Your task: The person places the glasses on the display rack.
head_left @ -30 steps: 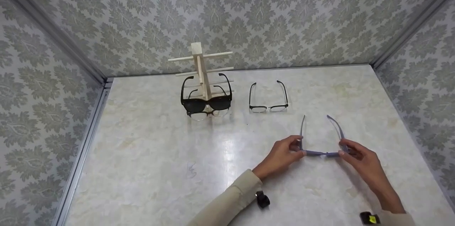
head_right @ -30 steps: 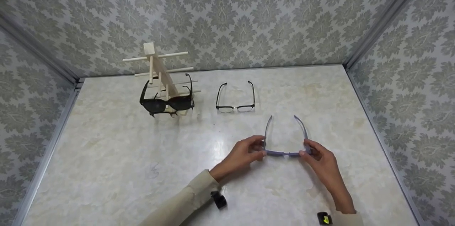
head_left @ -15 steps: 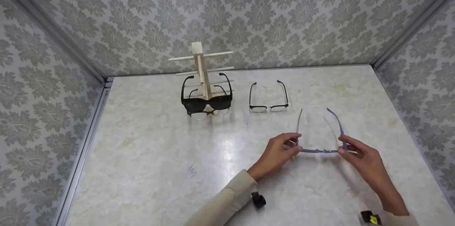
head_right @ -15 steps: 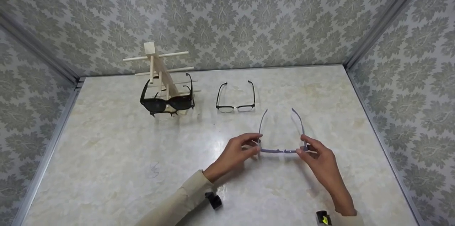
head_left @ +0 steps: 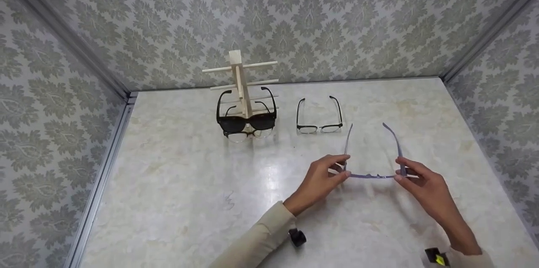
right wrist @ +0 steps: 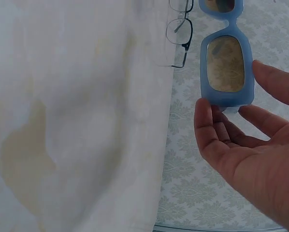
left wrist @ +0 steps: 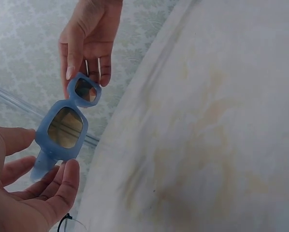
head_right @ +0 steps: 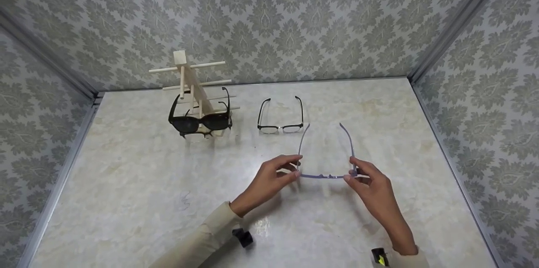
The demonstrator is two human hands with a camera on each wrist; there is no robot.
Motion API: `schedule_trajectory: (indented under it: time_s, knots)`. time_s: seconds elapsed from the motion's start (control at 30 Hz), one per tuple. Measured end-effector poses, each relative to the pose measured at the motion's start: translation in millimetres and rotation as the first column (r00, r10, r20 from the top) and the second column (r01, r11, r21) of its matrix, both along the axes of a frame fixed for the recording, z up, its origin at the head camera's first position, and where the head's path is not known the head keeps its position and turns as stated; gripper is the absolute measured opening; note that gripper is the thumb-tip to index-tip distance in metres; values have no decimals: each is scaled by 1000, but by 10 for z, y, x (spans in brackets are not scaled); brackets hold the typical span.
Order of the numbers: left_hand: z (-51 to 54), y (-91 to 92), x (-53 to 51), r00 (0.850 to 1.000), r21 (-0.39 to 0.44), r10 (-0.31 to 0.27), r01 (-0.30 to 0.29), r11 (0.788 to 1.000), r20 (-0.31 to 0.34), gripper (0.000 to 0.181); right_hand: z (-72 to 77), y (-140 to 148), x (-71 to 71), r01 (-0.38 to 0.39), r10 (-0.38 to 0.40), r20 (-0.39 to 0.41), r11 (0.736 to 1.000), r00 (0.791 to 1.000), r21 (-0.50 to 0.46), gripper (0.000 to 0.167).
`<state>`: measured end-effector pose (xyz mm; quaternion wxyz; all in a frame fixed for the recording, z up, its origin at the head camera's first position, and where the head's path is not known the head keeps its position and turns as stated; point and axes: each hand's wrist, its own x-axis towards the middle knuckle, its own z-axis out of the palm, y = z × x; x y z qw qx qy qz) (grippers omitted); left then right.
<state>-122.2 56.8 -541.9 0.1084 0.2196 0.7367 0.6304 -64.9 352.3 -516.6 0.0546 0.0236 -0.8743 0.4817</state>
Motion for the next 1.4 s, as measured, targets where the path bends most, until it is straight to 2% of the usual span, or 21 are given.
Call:
schedule_trajectory:
  time_s: [0.3,0.6,0.9,1.1,1.4]
  knots:
    - [57,-169,-9,999,-7,37,-37,999,-15,46,71,-155,-67,-33,33,-67,999,997,2,48]
    - [110,-387,-1,994,-6,101,-101,995,-39,44,99,-371,-132,-81,76,-128,996,989,-31,48]
    - [136,-647,17,988,-18,147,-148,989,-48,44,95,-606,-203,-128,116,-121,987,986,-93,47]
    - [173,-767,18,984,-25,168,-169,985,-59,44,108,-703,-251,-140,130,-112,987,985,-82,48]
    - [228,-915,18,978,-12,190,-192,981,-83,43,168,-819,-317,-162,147,-143,982,979,-99,47]
